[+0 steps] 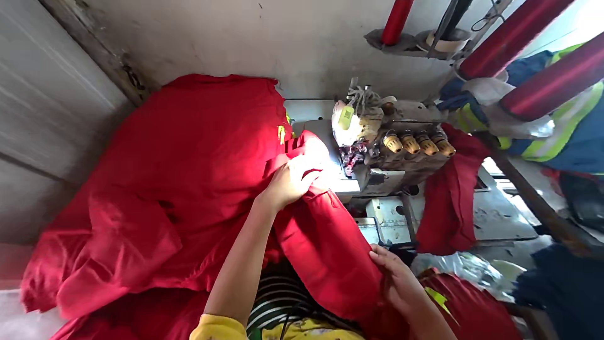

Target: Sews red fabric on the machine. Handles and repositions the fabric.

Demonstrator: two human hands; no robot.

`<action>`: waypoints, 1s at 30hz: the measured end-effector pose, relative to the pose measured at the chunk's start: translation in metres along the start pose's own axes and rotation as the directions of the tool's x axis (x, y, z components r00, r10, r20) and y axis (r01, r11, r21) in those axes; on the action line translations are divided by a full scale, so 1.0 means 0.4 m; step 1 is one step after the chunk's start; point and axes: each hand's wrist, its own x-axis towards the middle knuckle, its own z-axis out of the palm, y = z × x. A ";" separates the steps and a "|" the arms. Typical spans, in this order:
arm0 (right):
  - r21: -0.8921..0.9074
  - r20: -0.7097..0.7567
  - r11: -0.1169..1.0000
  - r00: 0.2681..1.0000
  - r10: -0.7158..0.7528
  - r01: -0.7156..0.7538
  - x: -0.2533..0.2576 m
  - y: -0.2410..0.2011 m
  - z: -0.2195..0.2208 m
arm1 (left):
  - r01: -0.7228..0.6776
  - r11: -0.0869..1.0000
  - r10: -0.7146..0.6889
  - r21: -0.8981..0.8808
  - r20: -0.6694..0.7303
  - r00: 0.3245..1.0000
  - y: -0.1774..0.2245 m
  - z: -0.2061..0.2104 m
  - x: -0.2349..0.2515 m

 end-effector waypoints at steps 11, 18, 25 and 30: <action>0.017 0.145 0.987 0.977 -0.159 0.159 -0.017 0.029 -0.050 | -0.076 0.995 0.071 -0.068 -0.077 0.995 0.004 0.017 -0.015; -0.787 0.092 0.428 0.771 -0.631 0.445 -0.012 0.048 -0.020 | -0.040 0.998 0.037 -0.039 -0.062 0.997 0.007 0.035 -0.014; -0.408 0.736 0.081 0.380 -0.561 0.909 0.054 0.024 0.286 | -0.070 0.997 0.045 -0.022 -0.571 0.820 0.070 -0.170 -0.259; -0.692 0.718 0.020 0.686 0.117 0.721 0.148 -0.028 0.482 | 0.127 0.966 0.101 0.227 -0.776 0.623 0.153 -0.350 -0.547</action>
